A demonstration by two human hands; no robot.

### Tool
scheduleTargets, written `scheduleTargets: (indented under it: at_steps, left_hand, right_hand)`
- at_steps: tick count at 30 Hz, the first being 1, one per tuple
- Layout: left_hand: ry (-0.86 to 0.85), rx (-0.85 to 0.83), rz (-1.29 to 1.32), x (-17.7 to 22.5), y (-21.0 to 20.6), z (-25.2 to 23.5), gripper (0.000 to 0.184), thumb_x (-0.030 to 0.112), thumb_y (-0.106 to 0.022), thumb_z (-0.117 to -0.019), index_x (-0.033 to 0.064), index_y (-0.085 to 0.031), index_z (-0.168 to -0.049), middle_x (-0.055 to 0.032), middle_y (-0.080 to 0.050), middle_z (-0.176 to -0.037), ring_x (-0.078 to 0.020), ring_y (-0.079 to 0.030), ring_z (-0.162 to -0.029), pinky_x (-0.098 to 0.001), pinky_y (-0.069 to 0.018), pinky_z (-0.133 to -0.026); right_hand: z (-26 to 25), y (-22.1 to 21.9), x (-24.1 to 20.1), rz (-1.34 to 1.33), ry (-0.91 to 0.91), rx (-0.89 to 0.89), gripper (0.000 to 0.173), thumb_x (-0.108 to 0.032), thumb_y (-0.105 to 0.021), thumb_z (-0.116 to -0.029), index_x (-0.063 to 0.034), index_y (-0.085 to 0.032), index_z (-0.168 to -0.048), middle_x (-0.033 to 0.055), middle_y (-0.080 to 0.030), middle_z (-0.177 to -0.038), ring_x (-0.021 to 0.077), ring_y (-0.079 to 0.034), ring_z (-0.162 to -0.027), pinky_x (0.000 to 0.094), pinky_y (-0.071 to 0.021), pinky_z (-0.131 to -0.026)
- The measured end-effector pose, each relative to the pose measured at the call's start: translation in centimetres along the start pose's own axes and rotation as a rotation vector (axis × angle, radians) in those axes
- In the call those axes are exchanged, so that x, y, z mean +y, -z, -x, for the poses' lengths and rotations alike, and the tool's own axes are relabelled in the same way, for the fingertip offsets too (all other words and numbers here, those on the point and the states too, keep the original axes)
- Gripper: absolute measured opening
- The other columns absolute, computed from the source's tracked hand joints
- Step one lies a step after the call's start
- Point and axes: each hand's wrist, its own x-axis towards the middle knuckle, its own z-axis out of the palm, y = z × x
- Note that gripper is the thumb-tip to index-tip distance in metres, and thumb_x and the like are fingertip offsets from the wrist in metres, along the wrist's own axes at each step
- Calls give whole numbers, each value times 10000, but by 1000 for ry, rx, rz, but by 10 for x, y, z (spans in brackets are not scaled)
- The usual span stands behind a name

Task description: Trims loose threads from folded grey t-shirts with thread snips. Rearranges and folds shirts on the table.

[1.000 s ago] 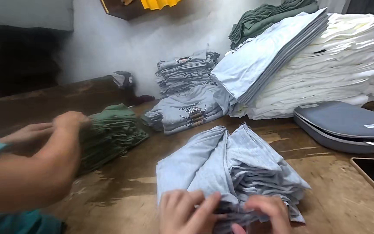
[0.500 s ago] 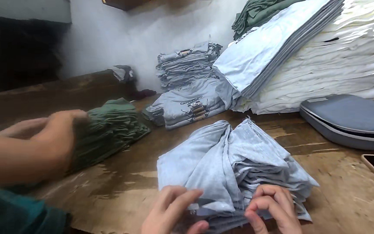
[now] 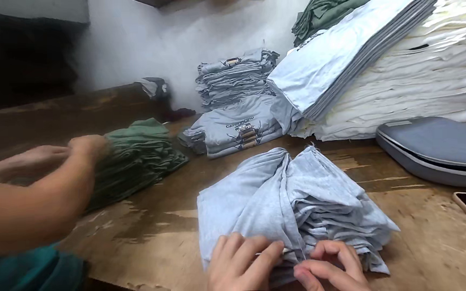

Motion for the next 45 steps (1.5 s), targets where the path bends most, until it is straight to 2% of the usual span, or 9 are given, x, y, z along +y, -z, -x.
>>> scheduleTargets:
  at_steps: [6,9,12,18,25,32,37,41,45]
  left_hand:
    - [69,-143,30,-2,7,-3,219,219,-734,-870,131,-747,-1070,-87,-668,-868,-255,-639,-809,-458,-476,-737]
    - [318,276,21,-17,19,-3,153,23,-630,-890,-88,-638,-995,-118,-644,-847,-60,-606,-734,-214,-523,-660]
    - [382,382,20,-13,27,-13,459,141,-671,-958,-172,-510,-1253,-195,-580,-1104,-50,-537,-878,-173,-447,-718]
    - [43,105,-46,12,-14,-4,178,212,-677,-966,239,-775,-1113,-10,-714,-947,-181,-608,-870,-390,-422,-819]
    - [37,40,-110,11,-16,-4,150,250,-701,-950,214,-781,-1072,-35,-710,-917,-195,-613,-828,-392,-430,-772]
    - [97,-54,304,-13,-8,-3,94,111,-689,-919,137,-760,-975,-46,-699,-977,-137,-633,-924,-305,-510,-850]
    - [266,-34,549,-19,0,-24,67,68,-630,-985,26,-678,-1004,8,-682,-866,26,-606,-723,-143,-524,-644]
    - [442,-55,682,-22,-2,-34,128,25,-571,-998,33,-656,-1093,49,-664,-832,7,-594,-677,-165,-507,-599]
    - [569,-84,791,-20,-1,-36,203,-11,-587,-979,33,-627,-1174,48,-664,-758,-10,-572,-585,-173,-480,-528]
  right_hand:
    - [-1,12,7,-45,38,41,69,-285,-811,-892,-226,-818,-857,-48,-627,-936,16,-547,-1031,183,-435,-922]
    - [-2,17,9,-54,25,41,68,-290,-817,-887,-227,-825,-864,-51,-631,-937,8,-550,-1026,177,-439,-921]
    - [-2,18,7,-57,2,61,68,-282,-816,-888,-218,-827,-867,-45,-640,-931,12,-554,-1021,184,-440,-920]
    - [-1,15,7,-82,15,66,59,-279,-816,-889,-225,-824,-866,-59,-632,-917,2,-555,-1005,177,-447,-900]
    - [3,27,11,468,153,17,220,-423,-722,-918,-247,-803,-813,38,-711,-928,229,-590,-1042,480,-340,-979]
    - [-16,-10,4,109,270,36,301,-253,-824,-880,-56,-656,-1033,141,-642,-1071,175,-629,-1065,274,-528,-958]
    - [-49,-35,3,-494,147,42,150,29,-607,-985,-36,-742,-988,22,-748,-976,63,-712,-953,236,-611,-847]
    - [-51,-31,2,-371,185,-177,542,-470,-607,-1006,27,-610,-1223,79,-623,-1028,56,-592,-907,214,-520,-775]
    - [-35,-27,7,52,329,-55,239,-217,-810,-873,-81,-758,-1062,137,-647,-991,146,-647,-876,233,-571,-780]
